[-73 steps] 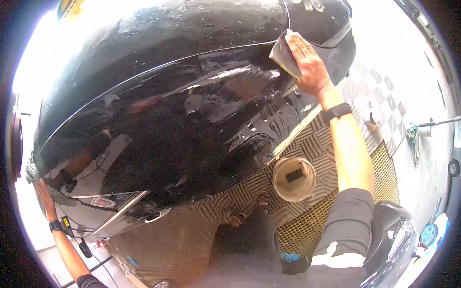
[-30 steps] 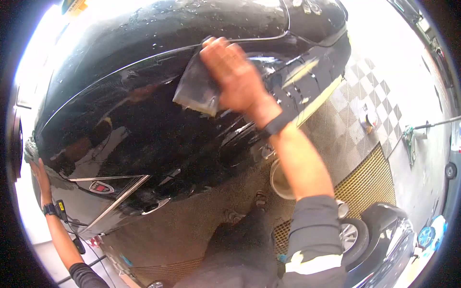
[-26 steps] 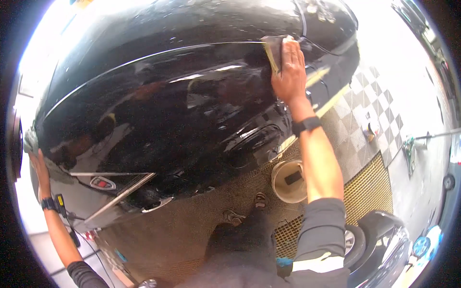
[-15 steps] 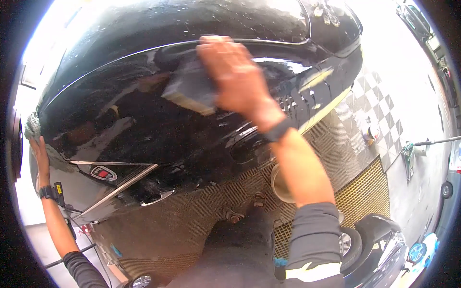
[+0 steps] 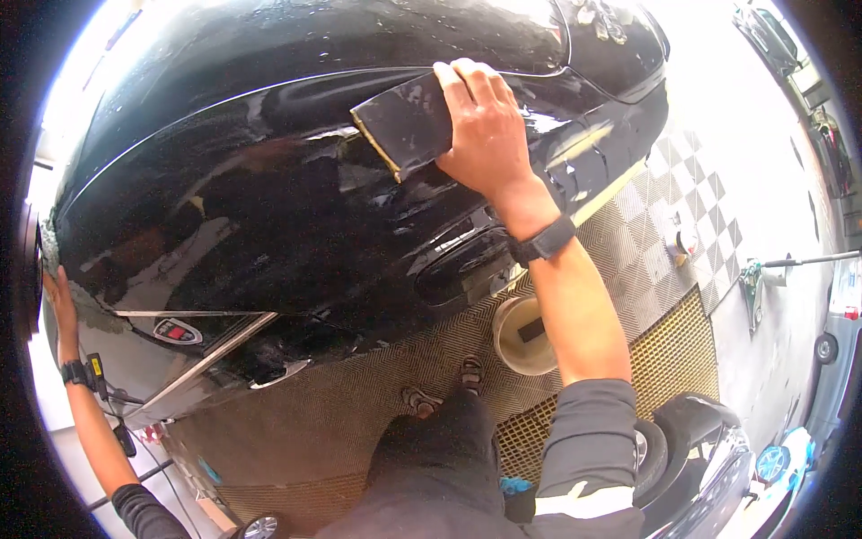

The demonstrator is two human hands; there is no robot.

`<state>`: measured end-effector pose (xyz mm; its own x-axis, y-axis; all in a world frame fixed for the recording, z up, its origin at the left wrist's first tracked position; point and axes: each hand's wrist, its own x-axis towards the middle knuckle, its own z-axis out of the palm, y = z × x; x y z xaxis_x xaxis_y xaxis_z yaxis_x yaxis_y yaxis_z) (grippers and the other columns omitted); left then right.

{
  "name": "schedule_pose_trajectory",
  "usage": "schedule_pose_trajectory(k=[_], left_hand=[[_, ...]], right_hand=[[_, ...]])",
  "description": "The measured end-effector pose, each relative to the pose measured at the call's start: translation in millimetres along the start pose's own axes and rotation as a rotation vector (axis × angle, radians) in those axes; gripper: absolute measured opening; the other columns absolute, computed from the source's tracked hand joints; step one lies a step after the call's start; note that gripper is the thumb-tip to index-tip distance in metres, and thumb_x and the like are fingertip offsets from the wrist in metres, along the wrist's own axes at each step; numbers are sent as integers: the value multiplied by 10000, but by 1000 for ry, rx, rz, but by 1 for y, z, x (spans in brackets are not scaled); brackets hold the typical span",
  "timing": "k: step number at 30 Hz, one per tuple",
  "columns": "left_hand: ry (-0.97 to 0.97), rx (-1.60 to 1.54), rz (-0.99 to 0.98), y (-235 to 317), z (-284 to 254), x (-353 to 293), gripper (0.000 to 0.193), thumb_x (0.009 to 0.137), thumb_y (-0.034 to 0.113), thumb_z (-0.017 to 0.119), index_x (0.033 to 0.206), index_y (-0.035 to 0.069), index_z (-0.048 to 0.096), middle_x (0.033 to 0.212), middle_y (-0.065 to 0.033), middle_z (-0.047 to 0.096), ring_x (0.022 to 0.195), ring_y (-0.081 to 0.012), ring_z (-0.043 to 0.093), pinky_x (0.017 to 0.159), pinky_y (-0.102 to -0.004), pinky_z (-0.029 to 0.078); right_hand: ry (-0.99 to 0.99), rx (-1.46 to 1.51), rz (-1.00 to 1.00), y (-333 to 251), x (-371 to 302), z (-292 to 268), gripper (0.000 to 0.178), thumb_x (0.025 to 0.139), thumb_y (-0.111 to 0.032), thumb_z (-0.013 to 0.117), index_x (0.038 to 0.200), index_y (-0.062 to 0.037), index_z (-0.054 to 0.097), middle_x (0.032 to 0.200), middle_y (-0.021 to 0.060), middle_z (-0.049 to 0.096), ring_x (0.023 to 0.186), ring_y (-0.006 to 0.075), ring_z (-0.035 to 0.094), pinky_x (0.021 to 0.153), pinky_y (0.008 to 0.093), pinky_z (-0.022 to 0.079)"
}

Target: Sanding a car panel with a sanding block and wiping it with a cloth.

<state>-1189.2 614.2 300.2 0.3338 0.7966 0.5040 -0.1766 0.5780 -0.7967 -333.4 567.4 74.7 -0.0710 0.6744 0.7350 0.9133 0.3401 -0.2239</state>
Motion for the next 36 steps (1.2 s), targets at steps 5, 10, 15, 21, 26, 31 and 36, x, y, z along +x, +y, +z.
schedule_pose_trajectory(k=[5,10,15,21,26,31,36], left_hand=[[-199,-1749,-270,32,-41,1,715,1072,488,369,1599,52,161,1661,-166,152,1543,-283,106,1246,-379,85],[-249,-1598,-62,57,29,-31,731,1057,535,370,1599,78,192,1680,-143,57,1553,-251,45,1246,-364,53],[-214,-1616,2,-27,160,-12,711,1055,542,367,1598,106,223,1680,-143,65,1552,-255,61,1245,-367,61],[-414,-1713,-147,30,-21,-35,707,1056,538,370,1601,114,218,1679,-144,79,1551,-255,75,1245,-370,71],[-194,-1526,-16,-21,-7,-20,733,1055,528,378,1599,76,186,1674,-151,101,1549,-272,84,1246,-371,76],[-82,-1334,-194,-1,-80,-10,646,1093,436,314,1592,46,186,1667,-144,149,1546,-259,102,1252,-374,67],[-185,-1550,-386,-15,-116,3,858,1016,575,443,1592,18,136,1671,-167,101,1551,-272,56,1249,-385,43]], right_hand=[[-79,-62,-97,27,-1,-17,759,589,-100,787,1303,-16,543,1289,174,566,1248,354,527,1105,440,419],[-149,-168,-90,64,-13,-18,700,702,-161,738,1344,4,512,1311,213,581,1255,370,545,1118,446,415],[-164,-176,73,139,-47,-23,583,792,-160,684,1339,-21,537,1296,193,601,1251,376,546,1095,426,430],[-312,-376,-55,167,-4,-44,508,757,-75,665,1258,-36,587,1212,168,642,1153,343,590,1023,405,488],[-98,-143,58,144,-32,-17,488,833,-124,668,1294,16,592,1282,223,623,1206,380,584,1050,423,459],[22,-75,59,6,-11,0,567,843,-206,687,1307,97,564,1294,268,601,1234,413,554,1091,466,410],[56,65,-63,-80,26,15,672,744,-183,687,1331,107,534,1354,281,543,1298,427,496,1143,487,352]])
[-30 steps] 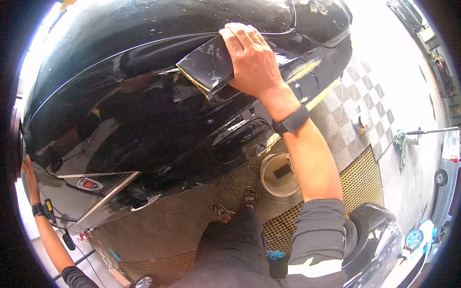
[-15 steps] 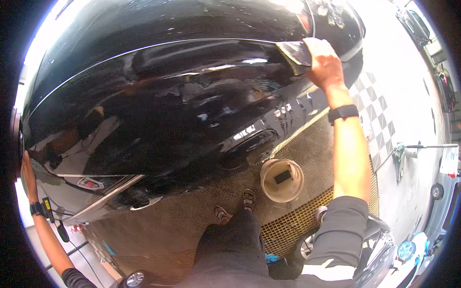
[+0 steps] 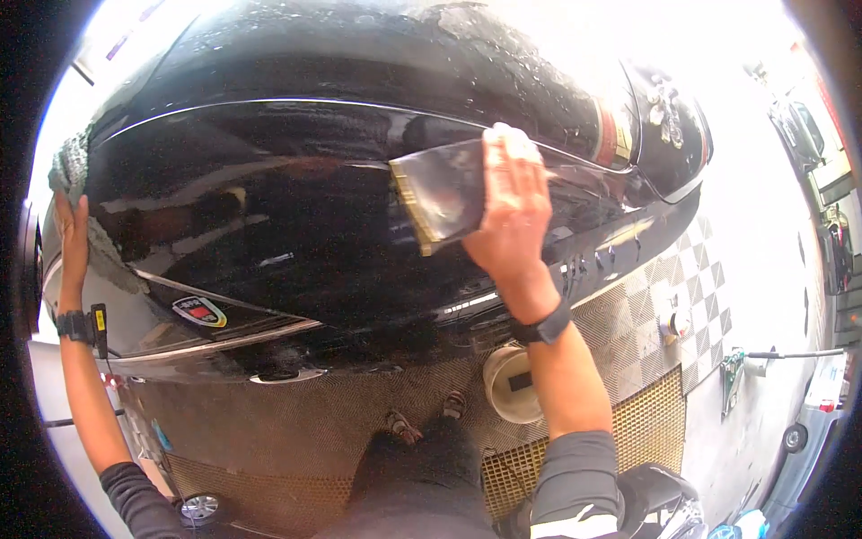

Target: Sanding a car panel with a sanding block and wiping it with a cloth.

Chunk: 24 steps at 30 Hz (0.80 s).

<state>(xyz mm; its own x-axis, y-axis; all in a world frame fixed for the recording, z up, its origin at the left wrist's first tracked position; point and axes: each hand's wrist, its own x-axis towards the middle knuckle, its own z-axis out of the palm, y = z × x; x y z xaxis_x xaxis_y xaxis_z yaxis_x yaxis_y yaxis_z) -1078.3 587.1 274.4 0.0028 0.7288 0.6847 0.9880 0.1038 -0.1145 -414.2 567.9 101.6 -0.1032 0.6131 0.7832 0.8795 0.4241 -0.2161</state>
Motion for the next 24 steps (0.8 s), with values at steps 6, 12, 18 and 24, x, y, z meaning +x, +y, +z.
schedule_pose_trajectory(k=[6,12,18,24], left_hand=[[55,58,67,27,3,8,847,1004,594,452,1560,-12,248,1627,-218,228,1524,-334,173,1233,-411,114],[51,33,71,27,-5,-4,779,1009,562,476,1549,29,301,1592,-197,306,1492,-338,245,1220,-427,131],[127,-52,155,78,-11,-1,684,1003,538,509,1528,124,362,1535,-160,387,1455,-330,311,1189,-434,175],[144,-60,186,77,-13,-4,656,979,559,530,1525,235,366,1548,-173,346,1459,-351,292,1177,-541,139]], right_hand=[[-2,156,-116,-83,49,17,773,615,-168,742,1318,90,549,1355,258,540,1294,421,496,1137,495,360],[-143,132,-287,-57,52,8,658,745,-117,691,1360,58,537,1379,235,554,1304,394,514,1140,468,370],[-113,194,-320,-62,65,8,618,747,-76,662,1337,78,558,1389,243,548,1317,416,506,1113,467,407],[-124,259,-450,-135,114,30,670,683,-119,724,1306,80,576,1370,238,561,1297,413,522,1083,467,435]])
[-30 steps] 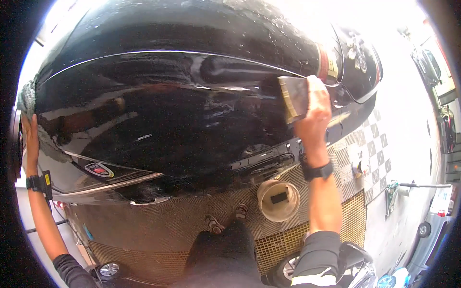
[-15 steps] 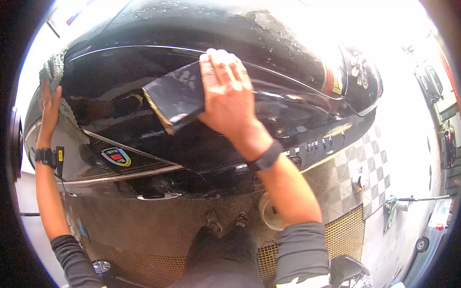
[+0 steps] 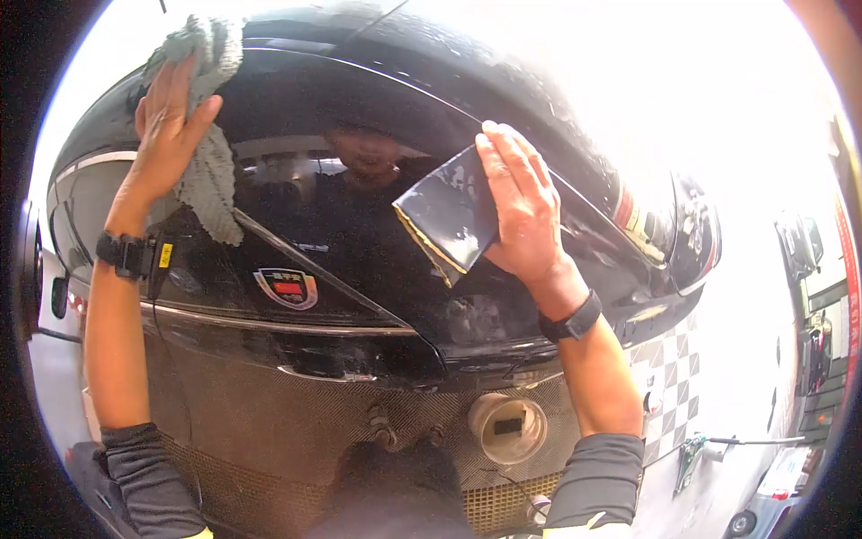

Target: Sanding a car panel with a sanding block and wiping it with a cloth.

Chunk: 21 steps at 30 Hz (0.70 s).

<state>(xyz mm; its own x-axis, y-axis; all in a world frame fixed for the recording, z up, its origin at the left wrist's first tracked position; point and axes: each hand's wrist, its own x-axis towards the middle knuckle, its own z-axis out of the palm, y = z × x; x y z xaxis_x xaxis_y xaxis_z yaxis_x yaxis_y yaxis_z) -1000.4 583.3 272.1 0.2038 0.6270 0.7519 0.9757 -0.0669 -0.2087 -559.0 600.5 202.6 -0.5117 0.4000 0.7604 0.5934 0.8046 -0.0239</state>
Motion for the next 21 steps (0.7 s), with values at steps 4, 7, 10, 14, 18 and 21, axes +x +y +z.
schedule_pose_trajectory(k=[4,7,10,14,18,21], left_hand=[[-17,-43,-15,7,-3,-1,658,970,580,529,1517,248,376,1546,-192,335,1454,-378,286,1162,-619,120],[1,-28,-20,16,-8,0,657,971,577,529,1517,244,377,1549,-197,326,1456,-381,277,1163,-624,113],[-5,-52,-31,24,-7,2,645,974,579,522,1514,257,380,1563,-203,307,1465,-396,254,1161,-639,104],[-17,-94,-24,18,0,-1,641,970,593,519,1510,276,381,1566,-221,297,1473,-416,230,1150,-669,96],[-254,-76,-116,33,-54,11,708,980,494,532,1555,166,283,1582,-244,257,1478,-417,208,1179,-604,96],[-334,-158,-165,44,-47,24,718,955,427,575,1536,125,281,1557,-293,228,1446,-470,185,1150,-638,99]], right_hand=[[5,6,-87,-24,50,22,687,649,-134,753,1285,69,589,1361,230,570,1262,400,547,1070,463,448],[-57,-14,-135,-49,93,35,818,549,-104,803,1315,53,563,1390,214,551,1317,366,501,1111,443,421],[-83,-52,-151,-72,124,49,834,568,-73,769,1358,48,532,1425,217,526,1324,372,494,1128,435,406],[-180,-61,-200,-59,112,36,728,655,-24,705,1359,48,536,1419,221,537,1357,344,484,1150,433,371],[-105,-152,230,-37,11,21,734,765,-32,612,1466,48,413,1472,264,469,1407,396,416,1182,467,302],[25,-449,420,-40,-20,35,986,726,-199,685,1529,100,196,1558,347,265,1486,468,204,1212,544,169]])
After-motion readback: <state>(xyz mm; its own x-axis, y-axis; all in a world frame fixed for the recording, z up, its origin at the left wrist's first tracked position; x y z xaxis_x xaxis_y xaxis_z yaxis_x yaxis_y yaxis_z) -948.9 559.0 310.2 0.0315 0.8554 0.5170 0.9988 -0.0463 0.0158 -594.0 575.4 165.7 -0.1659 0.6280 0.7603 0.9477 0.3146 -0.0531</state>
